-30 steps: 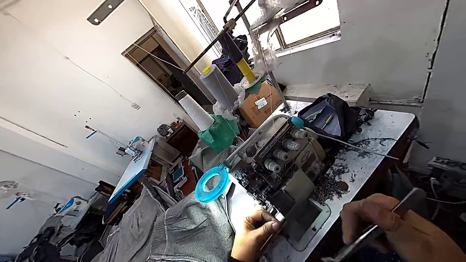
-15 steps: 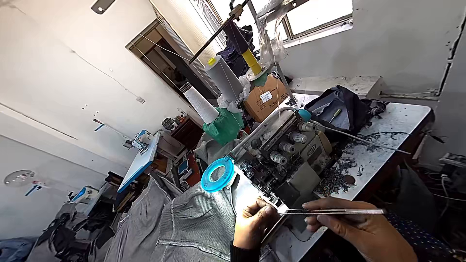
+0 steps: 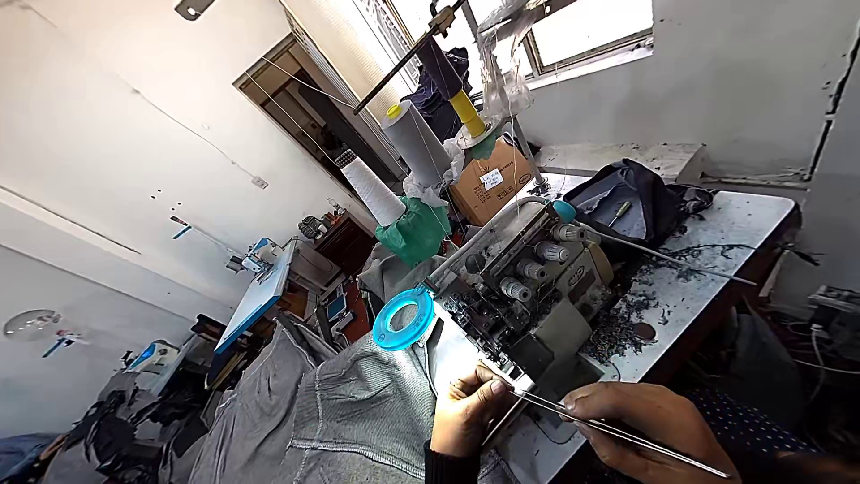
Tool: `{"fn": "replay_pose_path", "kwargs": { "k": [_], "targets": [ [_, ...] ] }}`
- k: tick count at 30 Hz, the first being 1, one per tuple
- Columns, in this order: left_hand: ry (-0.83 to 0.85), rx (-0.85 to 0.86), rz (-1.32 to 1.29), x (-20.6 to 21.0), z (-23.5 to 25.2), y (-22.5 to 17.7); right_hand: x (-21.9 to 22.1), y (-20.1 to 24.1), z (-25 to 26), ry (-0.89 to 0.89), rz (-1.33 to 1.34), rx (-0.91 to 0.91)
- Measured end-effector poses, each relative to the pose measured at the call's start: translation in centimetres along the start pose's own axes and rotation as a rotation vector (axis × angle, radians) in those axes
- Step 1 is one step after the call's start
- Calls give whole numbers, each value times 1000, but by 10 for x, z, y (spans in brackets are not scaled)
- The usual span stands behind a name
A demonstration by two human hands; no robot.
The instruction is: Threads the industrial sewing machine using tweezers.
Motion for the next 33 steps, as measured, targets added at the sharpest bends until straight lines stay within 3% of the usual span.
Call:
{"fn": "replay_pose_path", "kwargs": {
  "k": [5,10,12,22,33],
  "targets": [
    [-17,-15,-21,1,1,-1,-1,-1,1,-29,24,17],
    [-445,118,26,-8,0,-7,-1,-1,2,-75,178,208],
    [-524,124,91,-7,1,-8,-1,2,4,-69,261,294],
    [-611,178,174,-8,1,-7,-3,18,17,-154,270,422],
    [-722,297,281,-7,-10,-12,-14,27,20,-177,194,378]
  ]
}}
Point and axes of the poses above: each hand's wrist, its own z-axis towards the middle knuckle, its own x-axis out of the palm, y = z × x, the point moved 7 cm from there along z, towards the middle knuckle, and after that the axes turned 15 degrees about -z, right-handed, at the moved point
